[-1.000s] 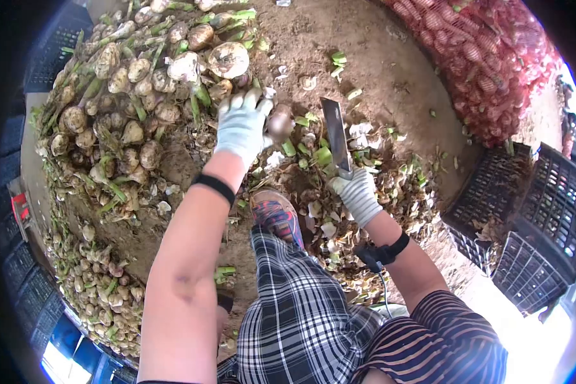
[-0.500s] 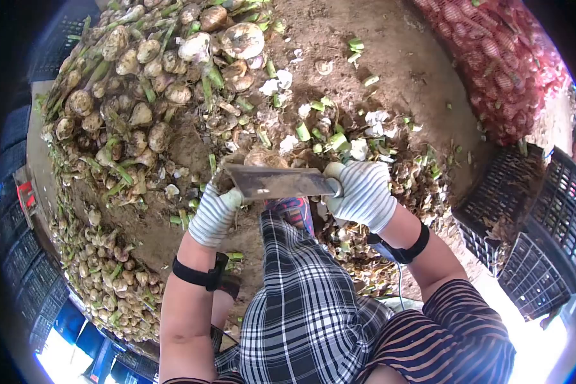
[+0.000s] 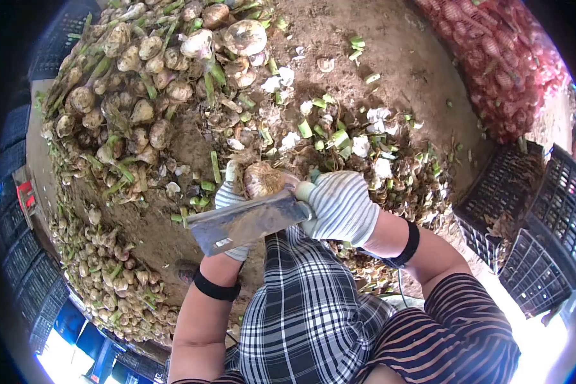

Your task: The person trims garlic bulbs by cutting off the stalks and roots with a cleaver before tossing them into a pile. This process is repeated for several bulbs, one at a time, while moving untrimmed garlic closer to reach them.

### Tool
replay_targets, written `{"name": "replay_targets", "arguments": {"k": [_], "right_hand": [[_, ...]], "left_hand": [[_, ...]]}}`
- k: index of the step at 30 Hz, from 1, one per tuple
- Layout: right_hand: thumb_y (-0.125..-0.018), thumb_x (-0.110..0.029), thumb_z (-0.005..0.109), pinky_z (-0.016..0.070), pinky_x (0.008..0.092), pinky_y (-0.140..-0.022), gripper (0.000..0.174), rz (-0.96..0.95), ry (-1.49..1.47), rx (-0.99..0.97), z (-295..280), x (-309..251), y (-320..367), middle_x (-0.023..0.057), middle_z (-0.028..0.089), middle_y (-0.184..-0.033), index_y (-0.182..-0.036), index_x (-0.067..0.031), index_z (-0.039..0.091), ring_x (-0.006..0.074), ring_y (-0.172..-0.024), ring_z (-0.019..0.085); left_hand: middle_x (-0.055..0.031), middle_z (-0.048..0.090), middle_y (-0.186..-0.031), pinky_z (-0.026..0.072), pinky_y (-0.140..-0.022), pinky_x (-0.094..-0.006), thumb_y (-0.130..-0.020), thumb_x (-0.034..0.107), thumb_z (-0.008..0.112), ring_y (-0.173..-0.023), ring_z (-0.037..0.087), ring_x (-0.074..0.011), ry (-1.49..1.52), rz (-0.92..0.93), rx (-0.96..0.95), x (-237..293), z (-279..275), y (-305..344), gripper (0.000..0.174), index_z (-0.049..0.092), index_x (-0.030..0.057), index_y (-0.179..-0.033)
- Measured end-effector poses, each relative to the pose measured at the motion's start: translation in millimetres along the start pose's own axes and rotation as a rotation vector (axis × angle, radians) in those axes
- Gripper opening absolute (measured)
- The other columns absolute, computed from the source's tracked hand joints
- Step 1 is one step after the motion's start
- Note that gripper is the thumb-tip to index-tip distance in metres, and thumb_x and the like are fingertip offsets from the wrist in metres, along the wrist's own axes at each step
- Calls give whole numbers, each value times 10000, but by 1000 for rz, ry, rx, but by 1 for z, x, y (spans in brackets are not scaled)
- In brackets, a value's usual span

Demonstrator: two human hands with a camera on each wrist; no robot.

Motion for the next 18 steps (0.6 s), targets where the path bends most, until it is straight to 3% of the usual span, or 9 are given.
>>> {"name": "replay_targets", "arguments": {"k": [3, 5, 6, 8, 9, 10, 12, 17, 18], "right_hand": [[-599, -253, 618, 424, 370, -415, 283, 2, -144, 76, 4, 6, -5, 95, 494, -513, -807, -70, 562, 282, -468, 534], [-591, -247, 627, 426, 362, -410, 272, -3, -141, 76, 27, 19, 1, 87, 499, -516, -795, -79, 563, 263, -462, 532], [-583, -241, 636, 428, 353, -406, 262, -7, -139, 79, 31, 25, 3, 78, 504, -519, -783, -87, 563, 244, -456, 530], [-643, -237, 636, 438, 337, -414, 257, 383, 43, -324, 48, 64, 3, 72, 560, -583, -805, -50, 565, 185, -443, 496], [-718, -210, 576, 454, 321, -448, 208, 501, -22, -442, 96, 111, 18, 76, 573, -614, -812, -24, 572, 186, -465, 507], [-780, -177, 501, 463, 330, -482, 180, 591, -11, -487, 76, 116, 26, 76, 579, -636, -805, -17, 579, 196, -489, 522], [-700, -163, 511, 464, 315, -495, 157, 621, 116, -229, 61, 128, 36, 82, 558, -555, -806, -68, 579, 209, -490, 543], [-611, -91, 546, 433, 287, -407, 74, 474, -452, -5, 30, 80, 21, 81, 483, -477, -684, -82, 547, 201, -431, 523], [-601, -120, 556, 404, 305, -376, 66, 265, -131, -46, 27, 57, 8, 68, 450, -457, -656, -100, 527, 213, -402, 494]], "left_hand": [[-212, 498, -1149, 410, -922, -443, -885, 474, 371, -1027, 516, -311, -153, 2, 97, 2, -19, 5, 549, 438, 18, -1183], [-196, 527, -1085, 412, -921, -416, -843, 458, 482, -1010, 523, -272, -1586, 287, 416, 19, -13, 18, 532, 450, 22, -1147], [-196, 527, -1085, 412, -921, -416, -843, 458, 482, -1010, 523, -272, -1585, 292, 416, 19, 0, 21, 532, 450, 22, -1147], [-144, 529, -1016, 422, -892, -354, -698, 385, 671, -954, 522, -207, -2712, 691, 85, -6, 70, 31, 559, 449, 40, -1077], [-85, 511, -950, 434, -830, -304, -549, 285, 762, -863, 511, -164, -1989, 959, 140, 11, 78, 50, 614, 424, 63, -1011], [-65, 507, -941, 439, -802, -298, -502, 263, 788, -843, 512, -171, -1716, 792, 200, 11, 65, 53, 661, 410, 64, -1006], [-72, 513, -952, 455, -786, -306, -495, 237, 814, -850, 541, -191, -2333, 1023, 60, 6, 109, 41, 719, 395, 54, -1049], [-106, 523, -1006, 465, -830, -357, -658, 237, 745, -905, 546, -215, -1642, 559, 375, 72, 11, 28, 599, 395, 41, -1103], [-125, 518, -1021, 464, -843, -371, -725, 317, 662, -924, 544, -236, -1130, 389, 413, 66, -9, 26, 544, 398, 42, -1112]]}}
Point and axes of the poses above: each hand's wrist, its own y-axis away from the middle knuckle, its own z-axis out of the palm, x = y × z, the point moved 8 cm from there along -y, towards the middle knuckle
